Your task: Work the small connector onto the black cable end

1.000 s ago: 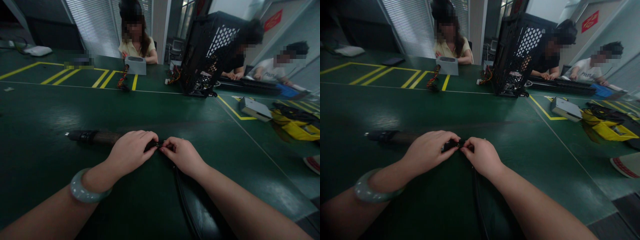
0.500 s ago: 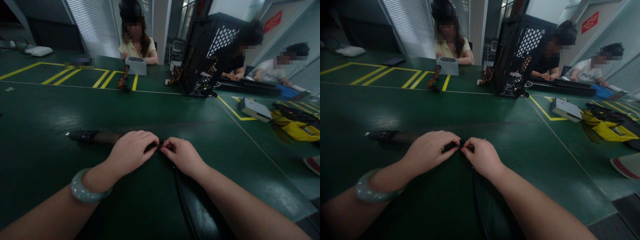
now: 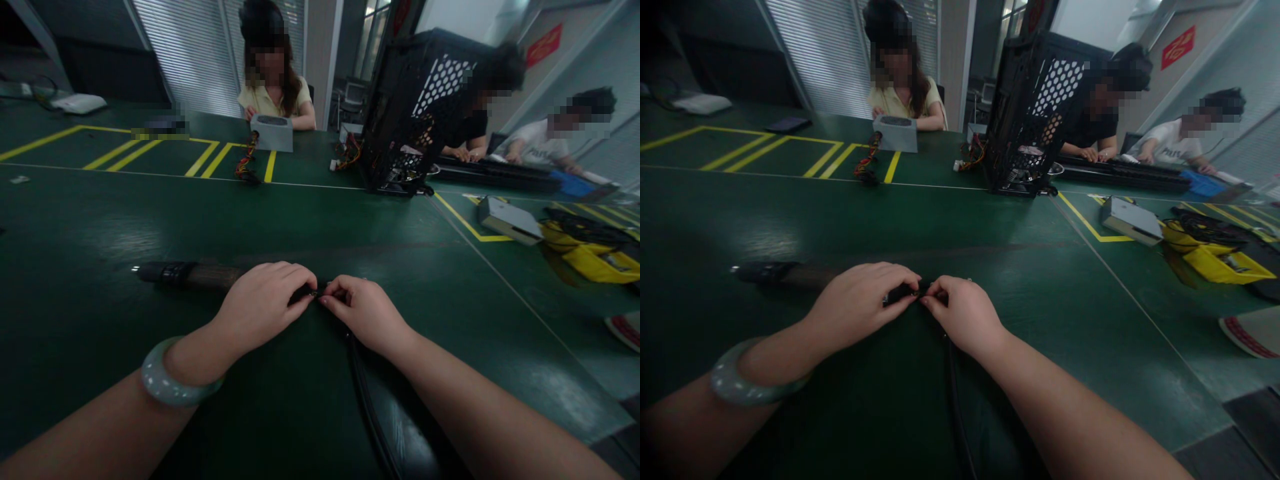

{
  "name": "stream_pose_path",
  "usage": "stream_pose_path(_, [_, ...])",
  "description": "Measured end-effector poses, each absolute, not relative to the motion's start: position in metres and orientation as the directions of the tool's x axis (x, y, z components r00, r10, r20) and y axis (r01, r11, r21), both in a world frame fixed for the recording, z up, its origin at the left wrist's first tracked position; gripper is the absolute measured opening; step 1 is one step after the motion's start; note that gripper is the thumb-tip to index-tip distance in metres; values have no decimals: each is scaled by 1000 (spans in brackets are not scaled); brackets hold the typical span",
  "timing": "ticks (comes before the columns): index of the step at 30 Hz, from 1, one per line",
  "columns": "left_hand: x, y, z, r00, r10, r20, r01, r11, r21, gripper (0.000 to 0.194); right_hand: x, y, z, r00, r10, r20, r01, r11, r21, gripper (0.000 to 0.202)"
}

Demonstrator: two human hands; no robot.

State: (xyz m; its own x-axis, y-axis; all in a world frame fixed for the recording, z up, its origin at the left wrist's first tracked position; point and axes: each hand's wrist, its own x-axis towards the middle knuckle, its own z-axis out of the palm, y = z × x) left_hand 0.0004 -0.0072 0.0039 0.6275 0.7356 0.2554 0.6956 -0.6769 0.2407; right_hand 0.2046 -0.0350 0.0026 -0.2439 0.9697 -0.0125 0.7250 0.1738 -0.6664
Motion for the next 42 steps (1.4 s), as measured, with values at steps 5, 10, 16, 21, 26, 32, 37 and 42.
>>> stream_pose_path(5, [0,-7,4,638,730,246,687,-684,245,13,206,-35,0,-252,968,0,716,187,-673,8])
stream_pose_path(10, [1,-7,5,638,733,237,690,-680,248,12,207,-35,-1,-264,964,6,714,200,-671,10])
stream_pose_path(16, [0,-7,3,637,733,238,690,-680,247,12,205,-36,1,-254,967,-4,727,188,-661,12])
stream_pose_path(21, [1,-6,1,631,734,251,691,-679,247,13,205,-36,1,-254,967,-1,723,190,-664,10])
stream_pose_path(26, [1,-8,1,594,755,277,715,-653,247,18,205,-37,0,-260,965,11,724,202,-660,8])
stream_pose_path(32, [0,-7,2,627,733,264,692,-679,244,12,206,-36,-1,-260,965,24,724,212,-657,7])
stream_pose_path(37, [0,-7,3,629,734,257,690,-679,250,11,205,-36,-1,-260,966,5,721,197,-664,7])
stream_pose_path(42, [1,-7,2,615,743,265,702,-669,245,14,205,-36,0,-255,967,6,723,195,-663,7])
